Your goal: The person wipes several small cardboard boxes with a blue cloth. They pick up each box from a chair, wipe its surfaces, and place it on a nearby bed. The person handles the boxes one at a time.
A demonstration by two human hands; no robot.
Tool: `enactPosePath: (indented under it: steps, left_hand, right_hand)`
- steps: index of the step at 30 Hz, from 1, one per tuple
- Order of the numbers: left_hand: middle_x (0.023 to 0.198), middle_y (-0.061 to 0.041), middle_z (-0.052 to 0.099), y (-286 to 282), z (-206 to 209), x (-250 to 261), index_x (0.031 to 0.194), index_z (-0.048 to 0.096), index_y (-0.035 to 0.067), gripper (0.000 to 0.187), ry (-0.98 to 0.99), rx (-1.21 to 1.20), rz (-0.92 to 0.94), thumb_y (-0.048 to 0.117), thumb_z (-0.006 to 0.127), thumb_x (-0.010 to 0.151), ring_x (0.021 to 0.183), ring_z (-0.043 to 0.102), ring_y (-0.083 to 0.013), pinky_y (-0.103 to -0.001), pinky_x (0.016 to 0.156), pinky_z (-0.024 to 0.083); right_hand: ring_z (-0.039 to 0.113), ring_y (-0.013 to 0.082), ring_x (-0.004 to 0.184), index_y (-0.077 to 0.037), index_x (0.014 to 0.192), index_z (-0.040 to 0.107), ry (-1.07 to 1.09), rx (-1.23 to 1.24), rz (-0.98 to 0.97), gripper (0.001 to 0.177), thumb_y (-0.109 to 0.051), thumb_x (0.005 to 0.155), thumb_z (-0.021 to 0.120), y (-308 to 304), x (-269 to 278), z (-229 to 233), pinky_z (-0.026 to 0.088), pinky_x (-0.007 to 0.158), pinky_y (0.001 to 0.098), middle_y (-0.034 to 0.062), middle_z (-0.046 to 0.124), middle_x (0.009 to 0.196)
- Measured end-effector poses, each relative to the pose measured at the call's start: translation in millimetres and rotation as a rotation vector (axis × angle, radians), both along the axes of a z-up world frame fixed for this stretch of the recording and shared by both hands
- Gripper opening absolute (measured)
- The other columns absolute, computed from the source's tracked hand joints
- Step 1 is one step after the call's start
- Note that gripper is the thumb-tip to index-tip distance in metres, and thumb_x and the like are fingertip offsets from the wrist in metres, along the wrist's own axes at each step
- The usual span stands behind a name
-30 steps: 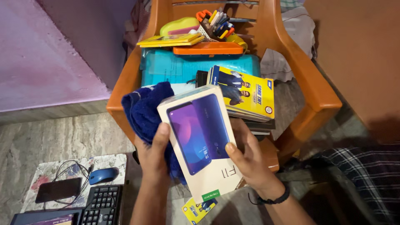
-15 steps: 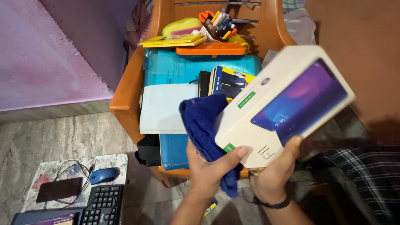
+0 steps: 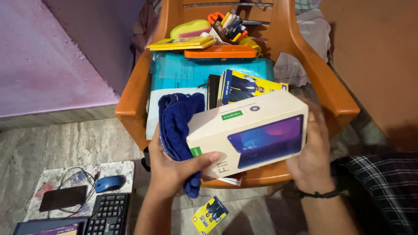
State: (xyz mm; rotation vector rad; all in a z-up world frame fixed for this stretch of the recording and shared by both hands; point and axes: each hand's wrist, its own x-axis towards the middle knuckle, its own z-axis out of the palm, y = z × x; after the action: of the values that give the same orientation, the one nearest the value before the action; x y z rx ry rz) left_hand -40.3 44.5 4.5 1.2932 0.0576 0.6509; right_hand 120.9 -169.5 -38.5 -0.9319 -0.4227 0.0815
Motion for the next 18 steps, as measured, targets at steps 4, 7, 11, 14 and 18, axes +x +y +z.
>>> enactPosePath:
  steps: [4, 7, 11, 14, 18]
  left_hand:
    - [0.116, -0.016, 0.072, 12.3, 3.8, -4.8, 0.132, 0.057, -0.008, 0.076, 0.012, 0.090, -0.049, -0.002, 0.091, 0.064, 0.103, 0.074, -0.0230, -0.039, 0.093, 0.063]
    - [0.127, -0.014, 0.060, 14.5, 3.9, -5.2, 0.135, 0.054, -0.007, 0.086, -0.014, 0.389, -0.006, 0.003, 0.095, 0.061, 0.117, 0.066, -0.0229, -0.036, 0.102, 0.056]
    - [0.145, -0.016, 0.048, 11.8, -3.3, -1.2, 0.147, 0.047, -0.005, 0.086, -0.099, 0.478, 0.078, 0.008, 0.089, 0.074, 0.136, 0.056, -0.0255, -0.037, 0.116, 0.047]
    - [0.154, -0.018, 0.042, 8.0, -13.7, 4.5, 0.154, 0.043, -0.002, 0.075, -0.082, 0.498, 0.206, 0.008, 0.077, 0.089, 0.141, 0.053, -0.0265, -0.037, 0.119, 0.046]
    - [0.160, -0.020, 0.041, 1.3, -30.2, 13.2, 0.155, 0.045, -0.002, 0.058, -0.106, 0.456, 0.349, 0.009, 0.066, 0.102, 0.144, 0.050, -0.0267, -0.037, 0.120, 0.044]
  right_hand:
    - [0.055, 0.0249, 0.132, -0.004, 0.145, 0.050, -0.125, -0.175, 0.243, 0.055, -0.039, 0.105, 0.062, -15.0, 2.3, 12.0, 0.047, 0.110, 0.0406, 0.0134, 0.056, 0.144]
    - [0.057, 0.0212, 0.127, -0.001, 0.142, 0.054, -0.356, -0.356, 0.170, 0.054, -0.035, 0.102, 0.064, -14.4, -3.2, 11.0, 0.047, 0.109, 0.0347, 0.0118, 0.059, 0.136]
    - [0.063, 0.0201, 0.116, 0.003, 0.120, 0.067, -0.477, -0.384, 0.062, 0.035, -0.028, 0.104, 0.069, -9.1, -9.2, 3.9, 0.051, 0.105, 0.0319, 0.0132, 0.066, 0.121]
    - [0.062, 0.0200, 0.118, 0.004, 0.115, 0.067, -0.449, -0.307, -0.019, 0.031, -0.025, 0.103, 0.071, -2.1, -13.0, -4.2, 0.049, 0.107, 0.0325, 0.0141, 0.064, 0.129]
    - [0.063, 0.0224, 0.117, 0.003, 0.114, 0.064, -0.236, -0.118, -0.040, 0.029, -0.024, 0.106, 0.071, 2.5, -14.2, -7.9, 0.053, 0.106, 0.0386, 0.0148, 0.064, 0.127]
